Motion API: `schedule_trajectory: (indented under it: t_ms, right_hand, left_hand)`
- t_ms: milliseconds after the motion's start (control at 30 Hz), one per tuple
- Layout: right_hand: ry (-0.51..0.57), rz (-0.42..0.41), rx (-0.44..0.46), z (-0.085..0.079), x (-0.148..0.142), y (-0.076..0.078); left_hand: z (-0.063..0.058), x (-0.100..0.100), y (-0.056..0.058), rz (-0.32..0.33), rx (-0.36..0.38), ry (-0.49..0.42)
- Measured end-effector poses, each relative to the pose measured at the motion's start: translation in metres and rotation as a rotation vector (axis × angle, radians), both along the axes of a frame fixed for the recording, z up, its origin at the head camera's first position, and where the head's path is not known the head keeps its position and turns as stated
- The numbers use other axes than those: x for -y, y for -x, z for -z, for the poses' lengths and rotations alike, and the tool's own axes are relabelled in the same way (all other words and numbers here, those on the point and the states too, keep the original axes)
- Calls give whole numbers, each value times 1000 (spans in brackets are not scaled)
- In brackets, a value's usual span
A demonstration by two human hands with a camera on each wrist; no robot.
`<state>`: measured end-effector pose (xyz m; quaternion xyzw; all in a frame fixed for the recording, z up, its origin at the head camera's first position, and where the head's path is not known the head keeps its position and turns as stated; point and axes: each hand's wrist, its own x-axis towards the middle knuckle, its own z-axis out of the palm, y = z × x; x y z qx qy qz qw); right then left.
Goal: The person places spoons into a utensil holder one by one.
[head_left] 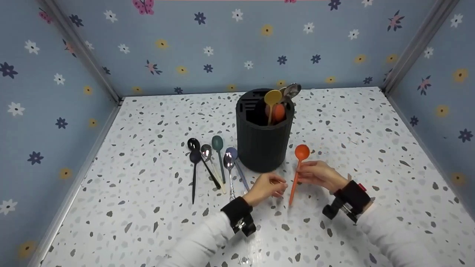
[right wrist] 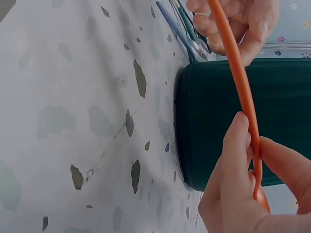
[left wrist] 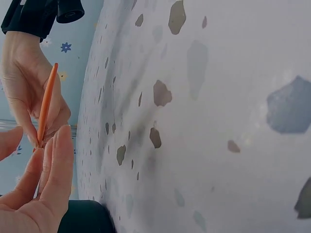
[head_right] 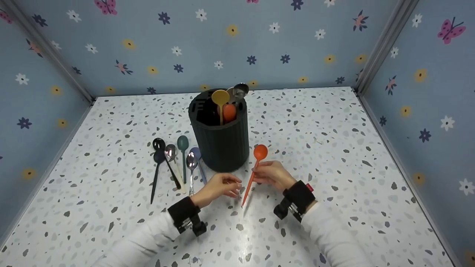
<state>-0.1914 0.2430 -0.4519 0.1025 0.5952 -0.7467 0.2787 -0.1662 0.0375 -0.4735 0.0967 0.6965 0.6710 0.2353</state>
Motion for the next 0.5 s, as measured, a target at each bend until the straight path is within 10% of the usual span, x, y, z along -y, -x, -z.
schedule_trajectory:
  t_ms: [500]
  right_hand:
    - [-25,19,-25,-6,15,-8]
  left_hand:
    - [2,0,-3,29,-10,-23]
